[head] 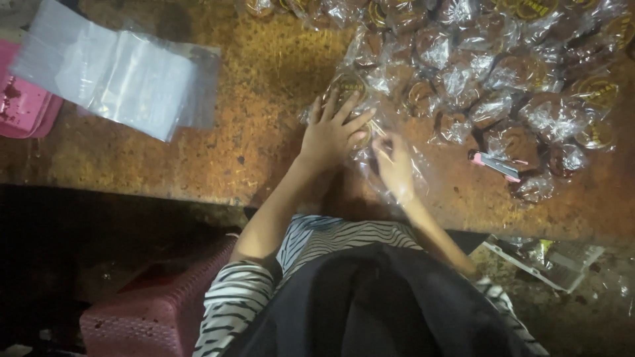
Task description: The person packages individual wrapped bakery items into a larger plastic bag by hand, picking them up from a pile on the workspace and placing them inside.
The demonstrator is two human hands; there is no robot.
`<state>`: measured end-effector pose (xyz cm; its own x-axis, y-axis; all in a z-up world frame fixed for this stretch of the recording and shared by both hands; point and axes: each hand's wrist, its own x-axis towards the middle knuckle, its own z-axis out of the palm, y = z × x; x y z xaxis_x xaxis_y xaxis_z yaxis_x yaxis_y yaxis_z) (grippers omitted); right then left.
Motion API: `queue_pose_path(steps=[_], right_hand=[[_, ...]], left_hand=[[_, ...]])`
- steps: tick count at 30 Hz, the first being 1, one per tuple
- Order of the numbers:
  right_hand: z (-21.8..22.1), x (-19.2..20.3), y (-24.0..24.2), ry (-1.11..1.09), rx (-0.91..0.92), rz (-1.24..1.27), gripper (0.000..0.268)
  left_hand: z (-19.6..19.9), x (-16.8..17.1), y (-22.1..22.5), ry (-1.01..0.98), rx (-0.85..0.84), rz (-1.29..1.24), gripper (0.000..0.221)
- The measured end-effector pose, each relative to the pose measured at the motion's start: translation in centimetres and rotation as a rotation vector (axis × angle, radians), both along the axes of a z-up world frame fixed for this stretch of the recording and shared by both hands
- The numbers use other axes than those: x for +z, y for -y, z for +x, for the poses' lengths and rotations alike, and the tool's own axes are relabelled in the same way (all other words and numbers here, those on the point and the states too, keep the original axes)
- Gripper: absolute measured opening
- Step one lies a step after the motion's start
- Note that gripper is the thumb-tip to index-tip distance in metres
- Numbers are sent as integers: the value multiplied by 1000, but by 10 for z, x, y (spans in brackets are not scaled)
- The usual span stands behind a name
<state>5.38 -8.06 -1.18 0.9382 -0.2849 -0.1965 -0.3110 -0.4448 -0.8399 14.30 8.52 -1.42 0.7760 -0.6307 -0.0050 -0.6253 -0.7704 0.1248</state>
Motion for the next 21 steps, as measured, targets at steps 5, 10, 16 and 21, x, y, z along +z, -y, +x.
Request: queue_pose_path(steps=[5,10,16,21], right_hand=[[-14,-107,25,633,436,-579,13],[29,8,-5,68,607,-717,24],[34,37,-4,-202,681,-671,21],[30,-3,-6,-256,656,-668,28]], left_hand=[[-2,-21,1,135,2,-25,53],[-1,-18,-2,147,10,-93,56],[26,0,-15,-32,-15,-179,53],[63,-39,-57,-125,498,-446,62]])
